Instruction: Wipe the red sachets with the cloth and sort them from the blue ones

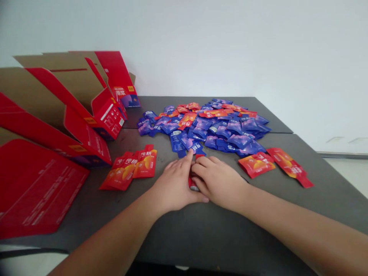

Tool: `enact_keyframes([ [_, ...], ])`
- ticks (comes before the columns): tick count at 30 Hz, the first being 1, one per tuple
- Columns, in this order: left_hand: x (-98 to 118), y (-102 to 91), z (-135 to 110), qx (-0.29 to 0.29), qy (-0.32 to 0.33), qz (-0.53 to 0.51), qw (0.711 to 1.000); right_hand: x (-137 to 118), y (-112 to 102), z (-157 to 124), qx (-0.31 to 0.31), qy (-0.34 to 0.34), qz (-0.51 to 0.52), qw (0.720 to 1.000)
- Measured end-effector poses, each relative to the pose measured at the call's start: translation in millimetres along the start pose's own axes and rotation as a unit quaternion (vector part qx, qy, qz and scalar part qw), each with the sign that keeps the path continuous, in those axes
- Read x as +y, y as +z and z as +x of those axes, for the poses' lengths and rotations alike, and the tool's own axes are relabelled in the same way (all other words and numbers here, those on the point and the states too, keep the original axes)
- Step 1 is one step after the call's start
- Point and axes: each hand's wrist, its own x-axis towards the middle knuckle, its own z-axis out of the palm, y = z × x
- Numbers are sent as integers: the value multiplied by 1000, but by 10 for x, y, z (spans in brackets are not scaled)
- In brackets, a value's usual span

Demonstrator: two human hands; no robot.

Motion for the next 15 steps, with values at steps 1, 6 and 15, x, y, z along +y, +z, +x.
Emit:
enact_keyframes([
  [1,-2,3,-3,1,-2,-1,1000,23,5,32,4,-6,1,1000],
  [6,-2,11,-6,1,-4,1,1000,154,45,69,20,-14,-40,999],
  [15,28,-14,5,-13,-16,28,999,394,26,-29,130,49,-62,988],
])
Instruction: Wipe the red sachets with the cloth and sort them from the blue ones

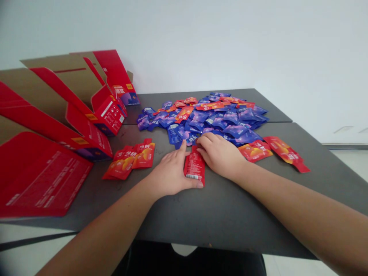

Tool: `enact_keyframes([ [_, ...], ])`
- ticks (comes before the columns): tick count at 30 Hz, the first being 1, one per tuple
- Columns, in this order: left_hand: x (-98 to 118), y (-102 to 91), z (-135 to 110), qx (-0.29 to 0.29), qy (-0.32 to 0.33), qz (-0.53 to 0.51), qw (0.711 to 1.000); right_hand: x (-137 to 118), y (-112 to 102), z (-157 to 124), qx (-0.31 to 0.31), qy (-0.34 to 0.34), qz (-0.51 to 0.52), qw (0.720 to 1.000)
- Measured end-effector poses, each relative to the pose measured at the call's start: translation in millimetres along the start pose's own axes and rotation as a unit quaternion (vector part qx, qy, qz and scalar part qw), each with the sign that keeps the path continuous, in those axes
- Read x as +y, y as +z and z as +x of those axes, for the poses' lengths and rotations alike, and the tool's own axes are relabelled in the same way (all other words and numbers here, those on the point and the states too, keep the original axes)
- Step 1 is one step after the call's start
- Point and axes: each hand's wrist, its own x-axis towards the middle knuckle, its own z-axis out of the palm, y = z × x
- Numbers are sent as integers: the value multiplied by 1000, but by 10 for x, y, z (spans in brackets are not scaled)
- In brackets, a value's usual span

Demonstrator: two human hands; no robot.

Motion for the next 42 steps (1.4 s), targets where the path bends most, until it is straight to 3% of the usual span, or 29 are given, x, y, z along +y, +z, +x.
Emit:
enact_keyframes([
  [2,-12,7,3,3,6,2,1000,-101,-51,-54,49,-9,65,997],
  [4,-32,18,6,5,18,6,1000,-240,-109,-97,58,-47,137,988],
  [7,-64,36,8,6,40,13,999,-413,-193,-134,-25,-96,186,978],
  [10,-81,43,7,13,49,10,999,-457,-253,-152,-119,-90,154,977],
  [15,-59,23,3,8,33,-1,999,-366,-243,-146,-164,-82,132,974],
  [23,-43,26,0,10,16,-15,1000,-258,-114,-52,-114,-78,101,985],
  [29,-13,-4,-2,9,11,-6,1000,-139,16,-18,-54,-47,17,997],
  [36,4,-9,1,17,20,-1,1000,-206,-67,-15,24,-55,90,994],
  [38,9,-13,1,18,20,-7,1000,-241,-154,-30,2,-72,156,985],
  [42,-1,-9,-4,2,11,-13,1000,-270,-276,-40,-131,-95,263,951],
])
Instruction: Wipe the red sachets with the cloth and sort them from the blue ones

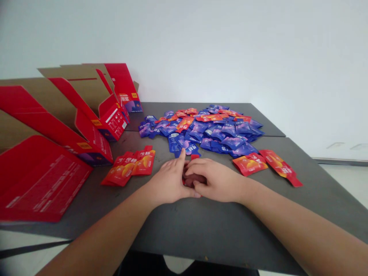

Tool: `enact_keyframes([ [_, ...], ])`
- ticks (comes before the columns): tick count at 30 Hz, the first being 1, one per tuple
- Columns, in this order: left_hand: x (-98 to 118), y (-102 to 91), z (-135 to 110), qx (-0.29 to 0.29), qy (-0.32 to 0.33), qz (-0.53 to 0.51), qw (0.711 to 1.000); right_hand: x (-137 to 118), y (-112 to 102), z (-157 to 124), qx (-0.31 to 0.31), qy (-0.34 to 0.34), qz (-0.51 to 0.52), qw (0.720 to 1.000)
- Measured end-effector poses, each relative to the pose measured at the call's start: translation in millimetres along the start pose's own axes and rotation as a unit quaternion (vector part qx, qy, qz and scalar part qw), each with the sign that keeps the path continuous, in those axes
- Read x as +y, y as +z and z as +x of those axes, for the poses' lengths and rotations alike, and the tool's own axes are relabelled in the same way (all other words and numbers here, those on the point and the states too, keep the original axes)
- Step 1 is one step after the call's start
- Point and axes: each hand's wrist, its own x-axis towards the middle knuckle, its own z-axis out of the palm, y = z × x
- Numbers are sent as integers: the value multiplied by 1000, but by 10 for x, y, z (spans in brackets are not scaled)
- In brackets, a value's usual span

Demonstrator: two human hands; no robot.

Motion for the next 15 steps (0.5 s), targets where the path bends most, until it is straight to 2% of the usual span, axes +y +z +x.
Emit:
enact_keyframes([
  [3,-6,8,-5,2,3,0,1000,16,-3,25,-32,1,-9,999],
  [10,24,9,-22,5,-20,-19,1000,132,85,98,6,32,-100,994],
  [13,35,24,-41,11,-33,-21,999,206,97,114,14,36,-171,985],
  [15,47,33,-59,15,-39,-18,999,267,97,123,23,57,-241,969],
])
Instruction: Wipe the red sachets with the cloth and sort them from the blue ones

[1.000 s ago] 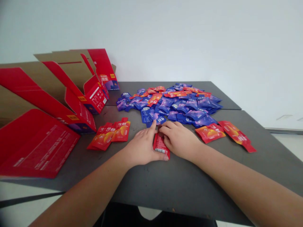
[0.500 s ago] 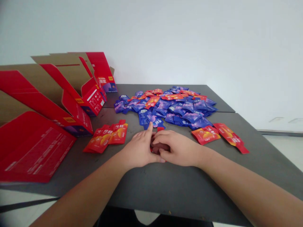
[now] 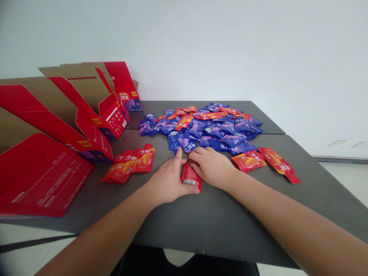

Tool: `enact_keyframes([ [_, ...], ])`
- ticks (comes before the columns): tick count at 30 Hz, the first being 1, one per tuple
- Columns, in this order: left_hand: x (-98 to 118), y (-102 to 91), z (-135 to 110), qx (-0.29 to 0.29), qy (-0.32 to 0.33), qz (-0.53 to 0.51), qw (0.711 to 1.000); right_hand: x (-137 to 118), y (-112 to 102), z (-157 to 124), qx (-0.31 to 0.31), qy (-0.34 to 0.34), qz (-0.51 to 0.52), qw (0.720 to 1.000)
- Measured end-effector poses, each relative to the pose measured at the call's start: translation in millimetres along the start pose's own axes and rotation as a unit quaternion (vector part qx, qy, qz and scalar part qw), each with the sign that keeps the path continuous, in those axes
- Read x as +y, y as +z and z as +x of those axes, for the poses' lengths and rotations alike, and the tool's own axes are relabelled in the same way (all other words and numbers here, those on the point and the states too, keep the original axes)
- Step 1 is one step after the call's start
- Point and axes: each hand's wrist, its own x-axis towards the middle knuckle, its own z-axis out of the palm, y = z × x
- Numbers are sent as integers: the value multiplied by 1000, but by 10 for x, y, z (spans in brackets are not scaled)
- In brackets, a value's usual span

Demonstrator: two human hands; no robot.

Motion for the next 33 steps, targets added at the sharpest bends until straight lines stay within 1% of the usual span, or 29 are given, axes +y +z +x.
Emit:
enact_keyframes([
  [3,22,-2,-35,3,-3,14,1000,64,41,3,16,42,-82,996],
  [5,36,-15,-58,-5,3,27,1000,73,55,-22,43,52,-93,993],
  [8,47,-34,-88,-24,20,46,998,19,33,-97,102,44,-39,993],
  [10,47,-38,-102,-26,26,51,998,-58,-16,-154,114,10,36,993],
  [11,47,-37,-108,-23,25,49,998,-104,-48,-179,103,-15,82,991],
  [13,44,-29,-116,-14,24,38,999,-197,-115,-217,54,-60,162,983],
  [15,41,-20,-120,-10,27,26,999,-263,-164,-233,4,-79,206,975],
  [17,35,-17,-118,-10,31,19,999,-280,-174,-227,-25,-83,209,974],
  [20,26,-33,-115,-12,28,12,999,-217,-111,-187,-20,-74,172,982],
  [22,33,-48,-122,-19,34,14,999,-151,-39,-147,-3,-46,133,990],
  [24,72,-43,-140,-37,41,33,998,-91,36,-103,25,1,75,997],
  [25,110,-25,-152,-48,37,47,997,-65,70,-84,40,25,46,998],
  [27,227,44,-180,-57,8,69,996,-15,129,-58,78,65,12,995],
  [29,388,144,-208,-31,-23,81,996,45,175,-52,116,87,34,989],
  [31,563,237,-232,14,-28,111,993,117,204,-66,160,103,81,979],
  [33,709,287,-256,36,-28,153,987,188,219,-89,196,119,113,967],
])
